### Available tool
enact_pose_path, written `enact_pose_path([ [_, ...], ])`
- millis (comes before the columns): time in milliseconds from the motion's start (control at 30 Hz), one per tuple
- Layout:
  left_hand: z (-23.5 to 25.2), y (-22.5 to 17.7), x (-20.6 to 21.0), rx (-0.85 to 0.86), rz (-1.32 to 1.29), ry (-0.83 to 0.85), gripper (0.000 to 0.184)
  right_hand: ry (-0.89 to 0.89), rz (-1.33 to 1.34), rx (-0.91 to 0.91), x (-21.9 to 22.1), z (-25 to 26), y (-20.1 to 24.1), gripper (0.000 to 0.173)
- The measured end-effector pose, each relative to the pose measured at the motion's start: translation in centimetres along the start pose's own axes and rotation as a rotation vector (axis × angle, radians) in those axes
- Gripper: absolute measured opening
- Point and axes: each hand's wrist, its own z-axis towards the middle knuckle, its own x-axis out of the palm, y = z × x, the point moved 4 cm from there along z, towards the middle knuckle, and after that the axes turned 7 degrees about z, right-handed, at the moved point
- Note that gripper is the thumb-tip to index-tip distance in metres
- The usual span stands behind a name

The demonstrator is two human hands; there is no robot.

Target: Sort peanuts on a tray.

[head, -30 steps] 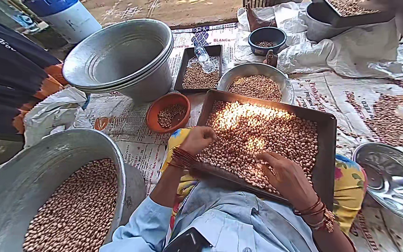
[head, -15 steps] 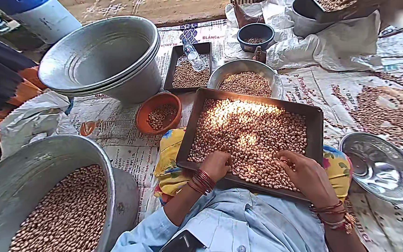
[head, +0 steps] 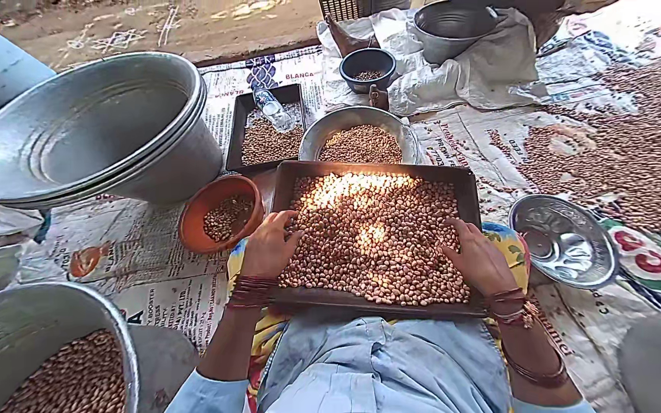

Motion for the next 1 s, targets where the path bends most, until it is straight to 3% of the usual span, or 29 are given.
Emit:
enact_pose_path([
  [67, 0.8, -2.0, 1.8, -0.079, 0.117, 0.216, 0.054, 0.064, -0.060, 0.060, 0.8, 0.4, 0.8, 0.066],
  [167, 1.3, -5.7, 4.2, -0.075, 0.215, 0.277, 0.063, 0.155, -0.117, 0.068, 2.8, 0.7, 2.7, 0.076],
  [267, 1.1, -9.6, 5.9, 0.009, 0.141, 0.328, 0.077, 0.193, -0.104, 0.027, 4.6, 0.5, 5.2, 0.079],
  [367, 1.0, -12.4, 5.8, 0.090, -0.037, 0.414, 0.084, 0.241, 0.036, -0.160, 5.0, 0.2, 7.2, 0.081],
  [467, 1.9, -13.5, 4.6, 0.277, -0.297, 0.294, 0.082, 0.151, 0.279, -0.423, 3.3, -0.2, 7.6, 0.057],
  [567, 4.3, -13.1, 3.4, 0.416, -0.309, -0.005, 0.056, -0.206, 0.420, -0.566, 0.5, 0.3, 4.8, 0.031],
  [633, 6.7, -13.2, 3.2, 0.366, -0.186, 0.043, 0.046, -0.464, 0.373, -0.491, -1.4, 1.2, 1.5, 0.033],
  [700, 8.2, -14.6, 4.3, 0.329, -0.069, 0.141, 0.047, -0.556, 0.482, -0.354, -1.9, 2.6, -2.1, 0.045],
  [800, 7.3, -18.5, 6.8, 0.376, 0.016, 0.171, 0.059, -0.289, 0.981, -0.083, -0.4, 4.7, -5.2, 0.063],
  [867, 5.2, -20.6, 8.2, 0.476, 0.055, 0.207, 0.062, -0.119, 1.233, 0.058, 0.9, 5.2, -5.8, 0.054],
  [1000, -0.6, -19.1, 10.4, 0.823, 0.011, 0.074, 0.056, -0.045, 1.283, 0.121, 1.1, 5.3, -6.0, 0.045],
])
